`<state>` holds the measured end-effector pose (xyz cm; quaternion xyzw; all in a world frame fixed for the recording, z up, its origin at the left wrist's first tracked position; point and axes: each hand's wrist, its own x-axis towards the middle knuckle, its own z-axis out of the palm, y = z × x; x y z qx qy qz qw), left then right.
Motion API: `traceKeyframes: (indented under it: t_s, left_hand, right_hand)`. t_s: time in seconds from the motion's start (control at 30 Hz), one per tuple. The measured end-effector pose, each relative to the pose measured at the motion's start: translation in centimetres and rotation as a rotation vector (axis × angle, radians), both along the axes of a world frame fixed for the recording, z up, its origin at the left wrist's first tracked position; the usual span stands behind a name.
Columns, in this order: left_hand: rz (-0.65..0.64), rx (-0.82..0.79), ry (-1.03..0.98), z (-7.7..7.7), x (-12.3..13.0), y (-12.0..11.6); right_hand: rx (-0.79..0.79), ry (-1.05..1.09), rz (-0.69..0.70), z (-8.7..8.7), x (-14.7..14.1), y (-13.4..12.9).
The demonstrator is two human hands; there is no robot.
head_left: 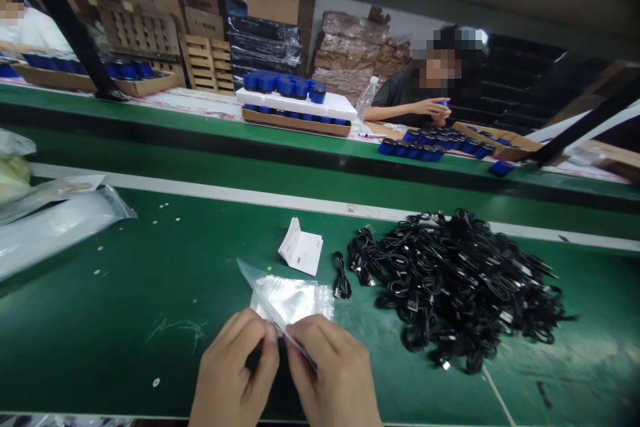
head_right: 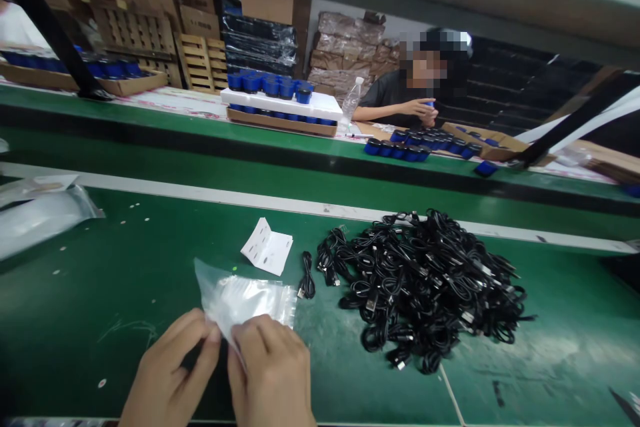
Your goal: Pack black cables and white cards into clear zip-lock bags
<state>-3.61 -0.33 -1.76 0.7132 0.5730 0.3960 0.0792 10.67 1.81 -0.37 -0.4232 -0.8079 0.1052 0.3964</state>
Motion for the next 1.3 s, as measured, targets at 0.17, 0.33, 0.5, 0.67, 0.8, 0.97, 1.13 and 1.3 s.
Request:
traceKeyframes:
  t_s: [0.17, 0.33, 0.5, 0.67, 0.8, 0.97, 1.13, 1.3]
  left_hand:
    - [-0.009, 0.046, 0.095, -0.4, 0.2, 0.4]
    - [0.007, 0.042, 0.127, -0.5, -0.2, 0.6]
    - [-0.015, 0.036, 0.114, 0.0, -0.2, 0.9]
    - [-0.097, 0.004, 0.143, -0.3, 0.9, 0.8]
    - [-0.124, 0.012, 0.164, -0.5, 1.1, 0.4]
    - [-0.111, -0.03, 0.094, -0.3, 0.8, 0.2]
    - [-0.067, -0.057, 0.072, -0.4, 0.8, 0.6]
    - [-0.159, -0.061, 0.12, -0.8, 1.3, 0.5]
  right_hand:
    - [0.025, -0.245, -0.09, 0.0, 0.0, -0.4]
    - [-0.059, -0.234, -0.183, -0.2, -0.1, -0.3]
    - [0.03, -0.196, -0.212, 0.1, 0.0, -0.2]
    - [0.071, -0.228, -0.144, 0.1, -0.1, 0.3]
    - [-0.006, -0.171, -0.207, 0.3, 0.2, 1.3]
    - [-0.182, -0.146, -0.157, 0.9, 0.9, 1.6]
    - [-0.275, -0.203, -0.105, 0.0, 0.5, 1.0]
    - [-0.343, -0.109, -0.146, -0.2, 0.3, 1.2]
